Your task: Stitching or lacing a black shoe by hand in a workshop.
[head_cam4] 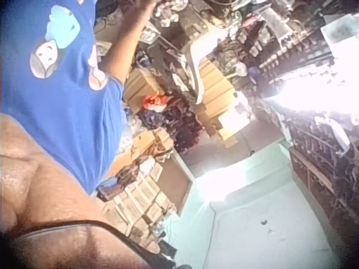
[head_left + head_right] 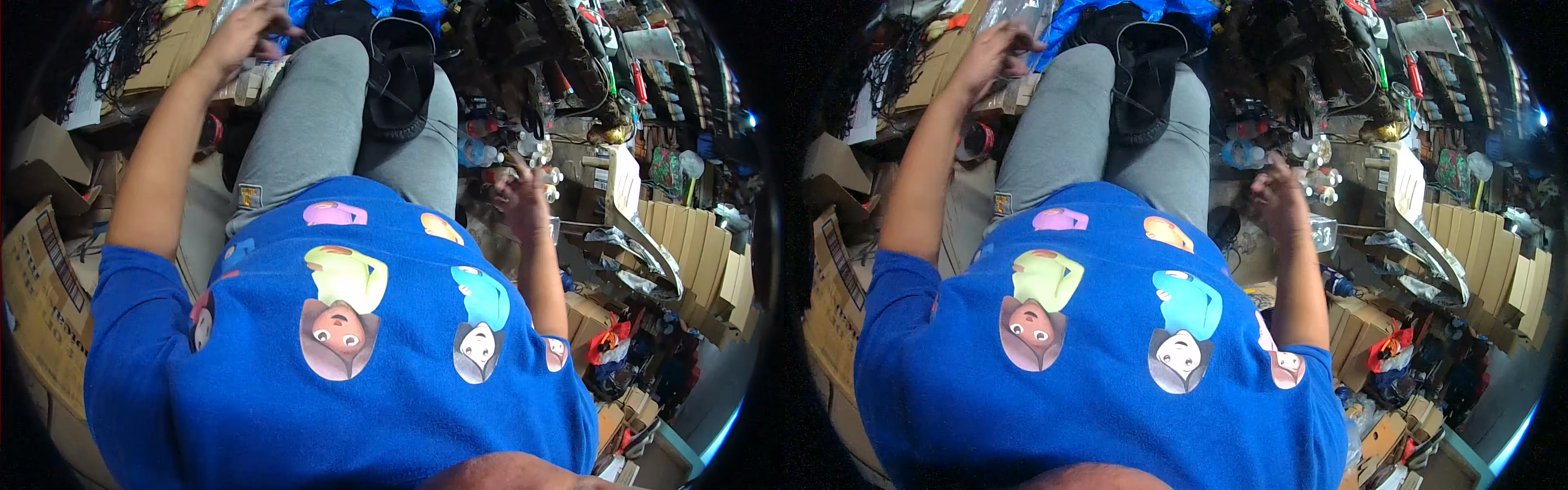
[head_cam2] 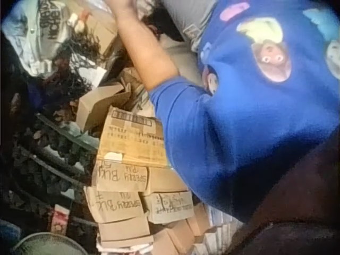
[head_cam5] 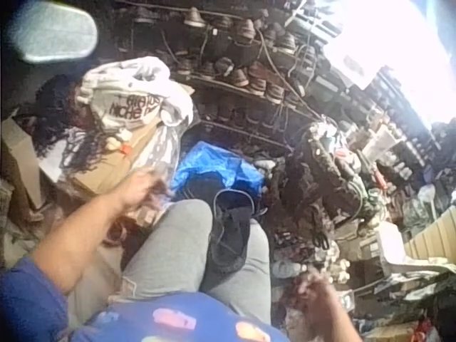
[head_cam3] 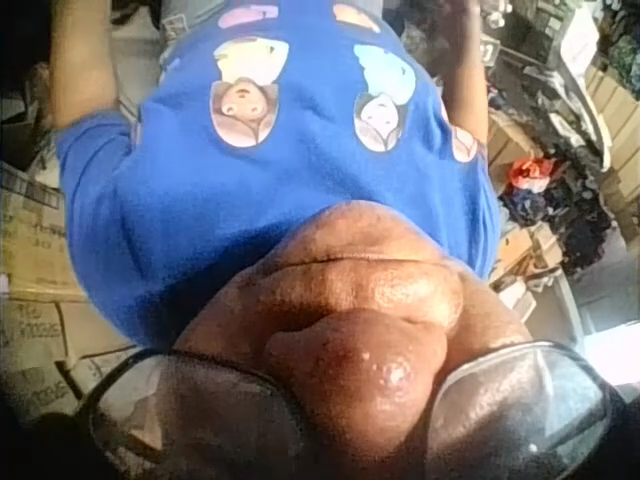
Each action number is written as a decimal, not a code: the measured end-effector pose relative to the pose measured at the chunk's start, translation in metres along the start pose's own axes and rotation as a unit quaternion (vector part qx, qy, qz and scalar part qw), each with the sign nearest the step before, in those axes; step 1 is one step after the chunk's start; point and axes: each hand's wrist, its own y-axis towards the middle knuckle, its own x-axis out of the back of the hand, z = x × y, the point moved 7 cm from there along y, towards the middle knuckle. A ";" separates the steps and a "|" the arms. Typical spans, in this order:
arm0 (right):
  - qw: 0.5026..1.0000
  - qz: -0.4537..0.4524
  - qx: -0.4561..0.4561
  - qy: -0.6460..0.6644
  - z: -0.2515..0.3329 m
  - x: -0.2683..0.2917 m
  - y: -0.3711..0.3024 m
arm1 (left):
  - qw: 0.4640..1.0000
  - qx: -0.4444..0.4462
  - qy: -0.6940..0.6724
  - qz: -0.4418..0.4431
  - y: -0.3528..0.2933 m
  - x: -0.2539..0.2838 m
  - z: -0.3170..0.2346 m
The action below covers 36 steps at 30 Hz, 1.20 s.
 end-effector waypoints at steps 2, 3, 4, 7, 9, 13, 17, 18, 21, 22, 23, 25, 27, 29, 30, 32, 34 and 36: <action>0.971 -0.130 0.097 -0.174 0.048 -0.002 0.000 | 0.992 -0.084 0.093 -0.010 0.021 0.056 0.012; 0.920 -0.145 0.185 -0.313 0.074 -0.001 0.007 | 0.969 -0.167 0.182 -0.008 0.028 0.062 0.002; 0.858 -0.118 0.250 -0.433 0.094 -0.030 0.012 | 0.942 -0.190 0.274 -0.030 0.033 0.044 -0.010; 0.621 0.016 0.442 -0.647 0.132 -0.163 0.016 | 0.890 -0.174 0.417 0.058 0.042 -0.074 -0.052; 0.450 0.079 0.494 -0.740 0.124 -0.227 0.032 | 0.834 -0.139 0.528 0.080 0.056 -0.110 -0.050; 0.341 0.147 0.462 -0.805 0.111 -0.264 0.057 | 0.824 -0.036 0.559 0.086 0.063 -0.136 -0.028; 0.304 0.178 0.396 -0.848 0.103 -0.266 0.059 | 0.893 -0.091 0.434 0.082 0.067 -0.103 -0.011; 0.303 0.170 0.370 -0.862 0.102 -0.264 0.060 | 0.934 -0.123 0.334 0.042 0.062 -0.092 -0.011; 0.323 0.156 0.336 -0.871 0.099 -0.263 0.058 | 0.985 -0.121 0.065 0.101 0.058 -0.076 -0.004; 0.375 0.132 0.254 -0.882 0.093 -0.256 0.063 | 0.988 -0.123 0.053 0.083 0.056 -0.071 -0.002; 0.424 0.108 0.170 -0.883 0.085 -0.247 0.066 | 0.989 -0.125 0.041 0.064 0.054 -0.064 -0.002; 0.652 0.108 0.150 -0.736 0.070 -0.233 0.069 | 0.987 -0.120 0.093 0.055 0.050 -0.054 -0.010; 0.849 0.142 0.007 -0.510 0.040 -0.222 0.079 | 0.980 -0.117 0.159 -0.002 0.042 -0.043 -0.017; 0.889 0.152 -0.004 -0.432 0.032 -0.227 0.082 | 0.977 -0.124 0.174 -0.013 0.045 -0.040 -0.015; 0.875 0.161 -0.021 -0.457 0.031 -0.232 0.085 | 0.973 -0.130 0.187 -0.025 0.047 -0.036 -0.011; 0.862 0.146 -0.012 -0.486 0.032 -0.238 0.083 | 0.963 -0.122 0.239 -0.032 0.060 -0.032 -0.003; 0.849 0.121 0.005 -0.515 0.035 -0.235 0.072 | 0.920 -0.090 0.381 -0.027 0.062 -0.044 -0.017; 0.852 0.097 0.039 -0.513 0.035 -0.219 0.066 | 0.886 -0.077 0.456 0.020 0.074 -0.069 -0.031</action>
